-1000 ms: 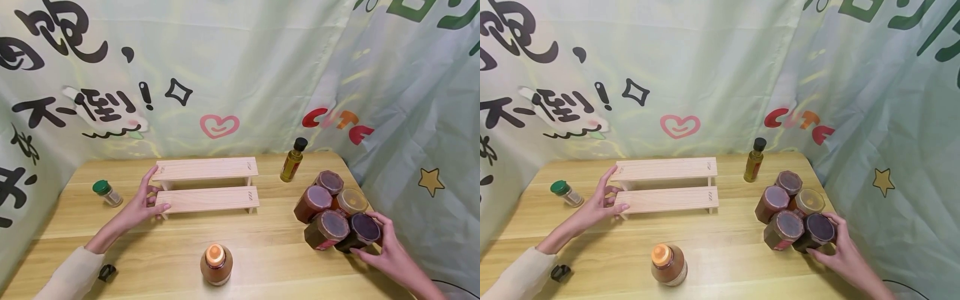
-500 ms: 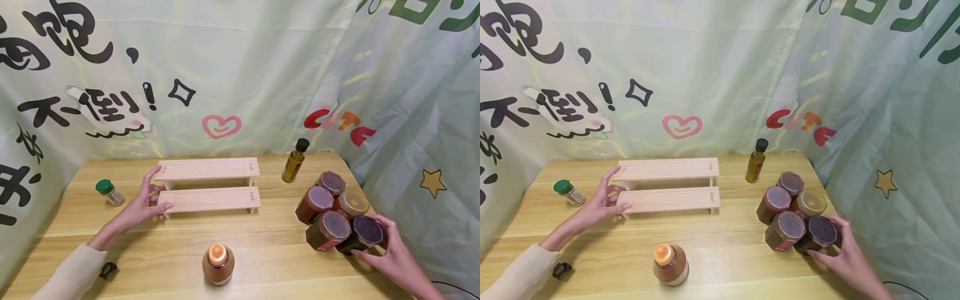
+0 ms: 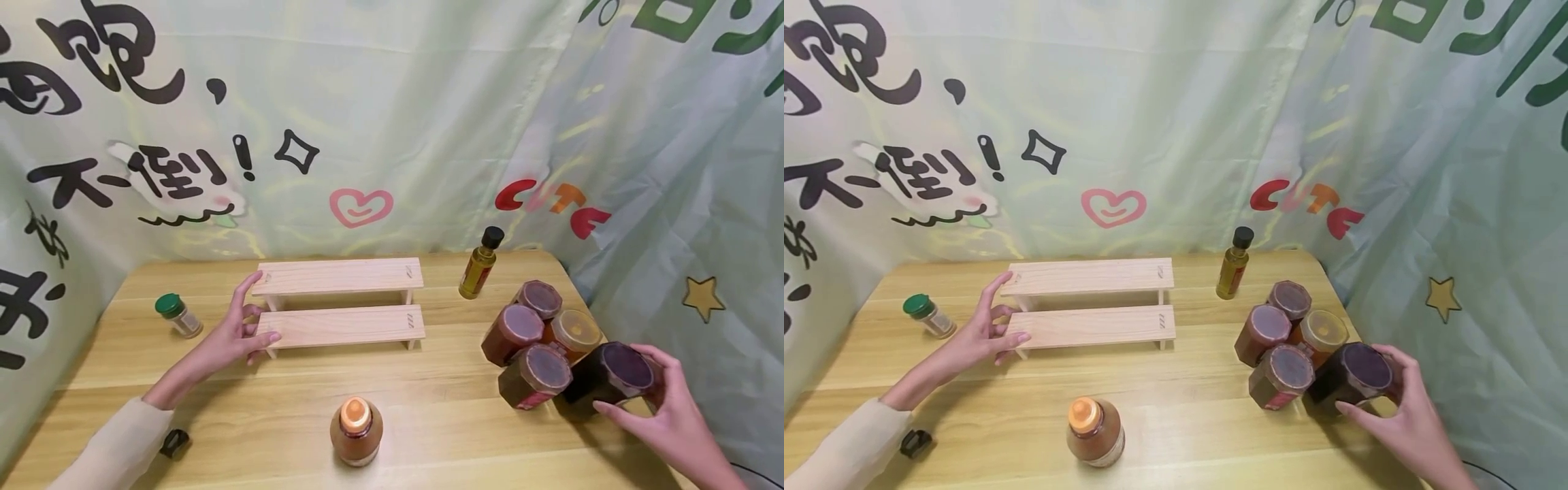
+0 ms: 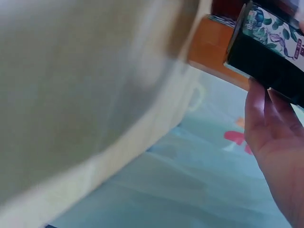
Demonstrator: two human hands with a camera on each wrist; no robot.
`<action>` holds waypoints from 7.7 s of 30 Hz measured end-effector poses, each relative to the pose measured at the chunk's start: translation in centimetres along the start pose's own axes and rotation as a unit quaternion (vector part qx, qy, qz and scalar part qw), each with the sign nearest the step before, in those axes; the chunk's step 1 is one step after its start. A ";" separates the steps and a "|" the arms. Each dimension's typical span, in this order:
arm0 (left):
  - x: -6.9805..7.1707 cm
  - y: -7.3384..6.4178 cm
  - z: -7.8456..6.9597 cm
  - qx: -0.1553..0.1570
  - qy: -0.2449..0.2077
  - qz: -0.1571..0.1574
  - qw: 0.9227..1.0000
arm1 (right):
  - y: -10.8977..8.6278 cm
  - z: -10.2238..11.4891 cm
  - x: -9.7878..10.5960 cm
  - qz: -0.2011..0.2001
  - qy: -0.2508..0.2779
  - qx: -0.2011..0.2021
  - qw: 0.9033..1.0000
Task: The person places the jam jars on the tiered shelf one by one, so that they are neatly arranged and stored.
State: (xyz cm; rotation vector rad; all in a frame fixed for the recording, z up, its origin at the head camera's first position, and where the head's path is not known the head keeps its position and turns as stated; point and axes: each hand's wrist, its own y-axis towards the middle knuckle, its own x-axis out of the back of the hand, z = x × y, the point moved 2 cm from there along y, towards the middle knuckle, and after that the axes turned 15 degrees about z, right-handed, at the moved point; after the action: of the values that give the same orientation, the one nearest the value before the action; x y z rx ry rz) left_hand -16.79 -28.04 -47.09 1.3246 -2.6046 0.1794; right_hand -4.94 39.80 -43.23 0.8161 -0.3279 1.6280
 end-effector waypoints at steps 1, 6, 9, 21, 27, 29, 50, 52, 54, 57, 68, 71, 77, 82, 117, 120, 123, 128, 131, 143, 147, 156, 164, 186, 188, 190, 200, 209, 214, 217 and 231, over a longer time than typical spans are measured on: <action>0.0 0.0 0.0 0.000 0.001 0.001 1.000 | 0.0 0.2 0.3 -0.004 -0.002 -0.010 1.000; 0.1 0.0 0.1 0.003 0.002 0.004 1.000 | 0.4 1.4 1.8 -0.027 -0.026 -0.039 0.999; 0.1 0.0 0.0 -0.005 0.002 0.008 1.000 | 0.9 2.2 2.9 -0.041 -0.037 -0.027 0.998; 0.0 0.2 -0.1 -0.025 0.021 0.010 0.999 | 4.6 6.4 5.1 -0.063 -0.004 0.012 0.998; -0.2 0.2 -0.2 -0.021 0.026 0.008 0.999 | 7.0 8.2 4.6 -0.045 0.014 0.019 0.999; -0.2 0.2 -0.1 -0.021 0.028 0.008 0.999 | 7.8 8.7 4.4 -0.040 0.023 0.026 0.999; 0.0 0.1 -0.1 -0.011 0.014 0.016 1.000 | 17.5 14.6 -0.3 0.032 0.060 0.061 0.996; 0.0 0.0 -0.1 -0.002 0.012 0.014 1.000 | 18.2 15.0 -0.9 0.036 0.063 0.064 0.995; -0.1 -0.1 -0.2 0.005 0.012 0.012 1.000 | 18.8 15.3 -1.5 0.040 0.064 0.067 0.995; -0.1 -0.1 -0.1 0.005 0.015 0.011 1.000 | 19.8 15.9 -2.5 0.046 0.066 0.076 0.994; 0.0 -0.3 0.2 -0.015 0.013 0.015 1.000 | 23.7 18.5 -6.9 0.085 0.101 0.110 0.985; 0.1 -0.6 0.2 -0.019 0.009 0.012 1.000 | 25.1 19.4 -8.4 0.097 0.106 0.122 0.982; 0.2 -0.7 0.5 -0.021 0.004 0.018 1.000 | 26.6 20.8 -11.5 0.114 0.119 0.129 0.978; 0.1 -0.4 0.4 -0.015 0.008 0.016 1.000 | 27.5 21.6 -13.9 0.125 0.129 0.139 0.974; -0.3 0.1 0.3 -0.018 0.021 0.013 1.000 | 28.2 23.3 -26.3 0.040 0.103 0.107 0.988; -0.3 0.1 0.4 -0.015 0.023 0.014 1.000 | 28.1 23.4 -26.6 0.037 0.100 0.108 0.988; -0.3 0.1 0.4 -0.015 0.026 0.014 0.999 | 28.1 23.5 -26.9 0.037 0.093 0.115 0.988; -0.2 0.2 0.2 -0.014 0.028 0.013 0.999 | 27.9 23.7 -27.2 0.036 0.073 0.125 0.989; -0.2 0.2 0.1 -0.011 0.027 0.013 0.999 | 27.8 23.8 -27.2 0.039 0.055 0.129 0.989; -0.1 0.2 0.3 -0.003 0.021 0.010 1.000 | 26.1 24.7 -24.8 0.073 0.096 0.093 0.988; -0.1 0.2 0.4 -0.011 0.031 0.007 0.999 | 25.4 24.6 -23.4 0.073 0.122 0.092 0.986; 0.0 0.0 0.0 -0.010 0.019 0.018 1.000 | 23.5 23.4 -19.3 0.095 0.190 0.061 0.975; 0.2 0.0 0.1 0.001 0.026 0.016 1.000 | 21.4 22.2 -15.4 0.098 0.199 0.055 0.974; -0.1 0.1 0.2 0.009 0.016 0.011 1.000 | 13.0 17.1 -7.7 0.022 0.116 0.058 0.991; 0.0 0.2 0.1 0.008 0.016 0.011 1.000 | 12.3 16.3 -7.2 0.018 0.107 0.056 0.992; 0.0 0.2 0.1 0.008 0.015 0.011 1.000 | 11.6 15.7 -6.7 0.019 0.092 0.050 0.994; 0.0 0.1 0.2 0.006 0.020 0.013 1.000 | 7.7 11.8 -4.8 0.011 0.084 0.073 0.994; -0.1 0.2 0.2 0.006 0.018 0.018 1.000 | 4.5 9.0 -4.8 0.007 0.052 0.082 0.995; 0.0 0.2 0.1 0.003 0.019 0.018 1.000 | 3.4 7.8 -5.3 -0.017 0.017 0.090 0.996; 0.1 0.2 0.1 0.002 0.019 0.019 1.000 | 2.9 7.2 -5.6 -0.024 0.003 0.075 0.997; 0.0 0.2 0.1 0.000 0.023 0.019 1.000 | 2.2 4.5 -7.3 0.043 -0.010 0.000 0.999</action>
State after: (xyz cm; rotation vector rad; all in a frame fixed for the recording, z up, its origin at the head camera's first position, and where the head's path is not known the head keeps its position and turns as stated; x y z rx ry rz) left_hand -17.02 -27.95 -47.20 1.2573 -2.5931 0.2136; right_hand -5.35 31.03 -44.32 0.8293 -0.3815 1.7004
